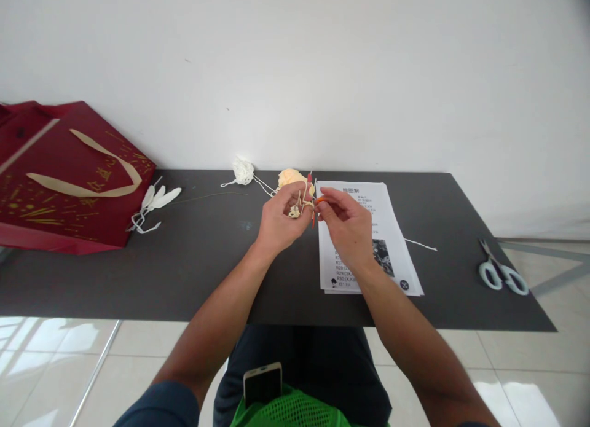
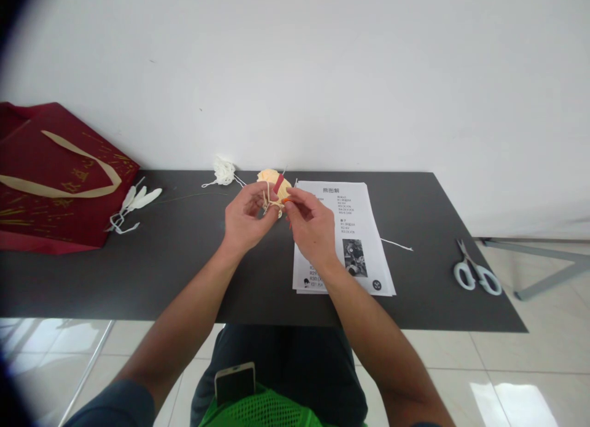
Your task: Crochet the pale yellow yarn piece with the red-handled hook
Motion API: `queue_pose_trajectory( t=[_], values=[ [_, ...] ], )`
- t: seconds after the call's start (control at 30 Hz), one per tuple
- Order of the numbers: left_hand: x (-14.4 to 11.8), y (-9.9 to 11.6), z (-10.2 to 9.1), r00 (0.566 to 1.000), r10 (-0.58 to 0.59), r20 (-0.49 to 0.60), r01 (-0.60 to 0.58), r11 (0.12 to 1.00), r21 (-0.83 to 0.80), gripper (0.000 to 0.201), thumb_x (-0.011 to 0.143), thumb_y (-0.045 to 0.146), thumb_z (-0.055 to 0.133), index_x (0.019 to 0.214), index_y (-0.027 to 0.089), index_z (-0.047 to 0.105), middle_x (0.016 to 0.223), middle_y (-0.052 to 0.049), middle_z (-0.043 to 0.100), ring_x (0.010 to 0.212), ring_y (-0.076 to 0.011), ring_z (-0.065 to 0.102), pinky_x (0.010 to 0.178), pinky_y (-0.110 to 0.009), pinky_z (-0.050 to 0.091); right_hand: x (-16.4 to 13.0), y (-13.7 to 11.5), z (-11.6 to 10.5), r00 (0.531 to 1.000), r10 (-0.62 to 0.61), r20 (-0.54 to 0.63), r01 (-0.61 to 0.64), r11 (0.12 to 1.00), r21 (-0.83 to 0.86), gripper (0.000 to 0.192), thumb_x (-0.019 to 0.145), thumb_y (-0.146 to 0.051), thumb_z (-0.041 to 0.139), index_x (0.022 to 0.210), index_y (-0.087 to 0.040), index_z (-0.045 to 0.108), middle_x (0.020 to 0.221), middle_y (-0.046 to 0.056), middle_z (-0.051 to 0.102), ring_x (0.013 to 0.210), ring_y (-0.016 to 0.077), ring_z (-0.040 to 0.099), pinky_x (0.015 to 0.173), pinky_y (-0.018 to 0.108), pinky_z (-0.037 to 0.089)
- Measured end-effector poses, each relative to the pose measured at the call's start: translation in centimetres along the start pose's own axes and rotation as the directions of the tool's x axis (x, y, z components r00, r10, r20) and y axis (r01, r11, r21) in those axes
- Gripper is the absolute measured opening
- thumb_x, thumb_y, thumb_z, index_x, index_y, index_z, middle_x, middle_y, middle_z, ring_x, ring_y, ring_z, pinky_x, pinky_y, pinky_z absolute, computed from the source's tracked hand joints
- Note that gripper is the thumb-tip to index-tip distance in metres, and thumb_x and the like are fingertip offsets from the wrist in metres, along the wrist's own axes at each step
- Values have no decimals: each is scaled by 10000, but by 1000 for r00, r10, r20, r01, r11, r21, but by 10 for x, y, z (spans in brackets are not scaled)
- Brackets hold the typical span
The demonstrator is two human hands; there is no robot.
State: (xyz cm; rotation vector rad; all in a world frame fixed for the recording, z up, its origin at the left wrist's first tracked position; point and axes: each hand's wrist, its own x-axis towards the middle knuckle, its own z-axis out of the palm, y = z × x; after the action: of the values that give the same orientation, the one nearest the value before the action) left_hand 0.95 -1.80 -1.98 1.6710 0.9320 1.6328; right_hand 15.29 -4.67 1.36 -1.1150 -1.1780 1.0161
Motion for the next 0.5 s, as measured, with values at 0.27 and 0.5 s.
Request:
queue_pose_trajectory(
  t=[0.27,0.5],
  values=[
    [1,4,-2,994,111,14,-111,950,293,367,869,180,643,1226,256,610,1038,-23,723,870,-141,710,832,-302,583,-3,-4,0,974,-209,-89,199,973,-115,87,894,-284,715,946,-296,783,1088,17,746,941,169,689,795,329,592],
    [-1,7,-3,988,152,33,-154,924,349,304,886,166,624,1181,243,614,1066,-25,725,902,-136,716,852,-290,581,-4,-5,2,999,-33,-4,33,999,-2,111,856,-305,756,951,-251,777,822,-8,738,684,124,640,659,297,557]
  ],
)
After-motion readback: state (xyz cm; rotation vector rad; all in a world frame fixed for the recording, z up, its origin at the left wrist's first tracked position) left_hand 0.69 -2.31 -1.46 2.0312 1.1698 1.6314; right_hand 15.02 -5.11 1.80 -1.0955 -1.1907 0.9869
